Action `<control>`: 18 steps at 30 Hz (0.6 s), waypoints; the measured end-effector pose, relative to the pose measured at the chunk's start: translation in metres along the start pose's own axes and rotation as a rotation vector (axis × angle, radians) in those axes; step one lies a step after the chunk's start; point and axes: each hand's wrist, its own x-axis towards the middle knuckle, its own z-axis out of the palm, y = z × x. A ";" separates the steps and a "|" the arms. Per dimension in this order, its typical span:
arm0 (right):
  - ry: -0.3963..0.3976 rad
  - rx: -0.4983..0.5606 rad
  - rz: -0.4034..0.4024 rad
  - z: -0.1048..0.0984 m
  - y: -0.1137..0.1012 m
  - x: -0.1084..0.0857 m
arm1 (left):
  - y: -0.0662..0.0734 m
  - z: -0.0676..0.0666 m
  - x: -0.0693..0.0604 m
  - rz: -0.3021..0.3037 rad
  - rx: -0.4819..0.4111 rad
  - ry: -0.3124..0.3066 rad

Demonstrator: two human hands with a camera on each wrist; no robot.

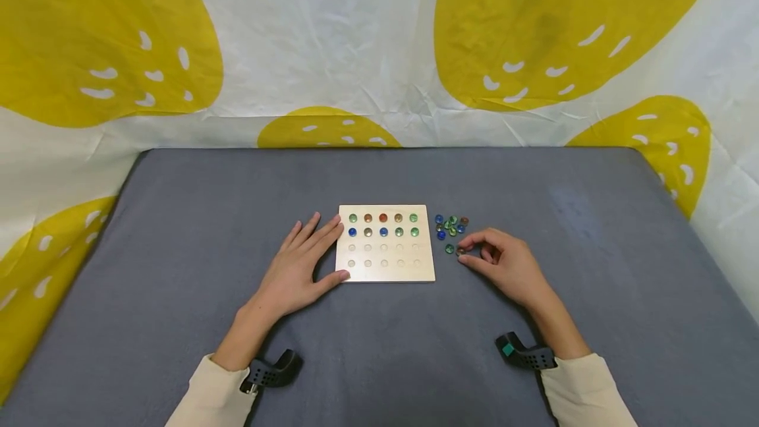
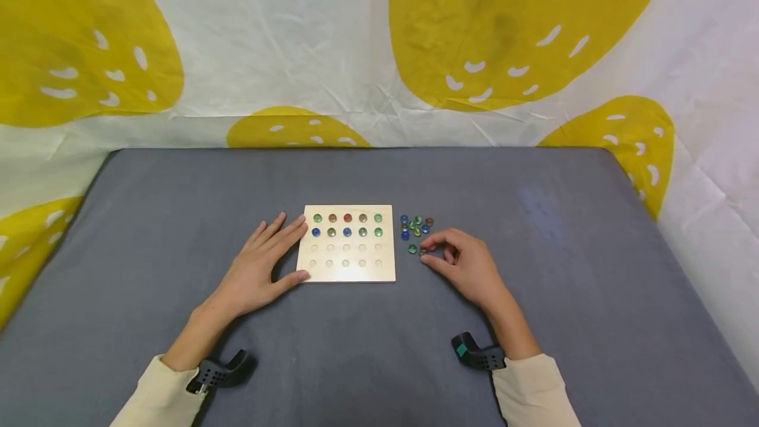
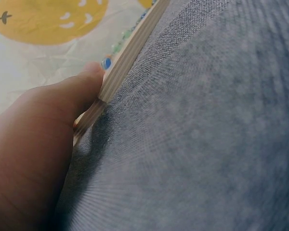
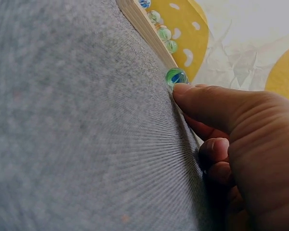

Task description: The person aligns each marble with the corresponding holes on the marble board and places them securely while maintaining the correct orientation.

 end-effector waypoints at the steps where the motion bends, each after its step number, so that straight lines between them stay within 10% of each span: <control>1: 0.000 -0.002 -0.003 0.000 0.000 0.000 | 0.000 0.000 0.000 0.002 -0.003 0.005; 18: 0.017 -0.010 -0.015 0.002 0.000 0.000 | 0.000 0.000 0.000 -0.008 0.004 -0.004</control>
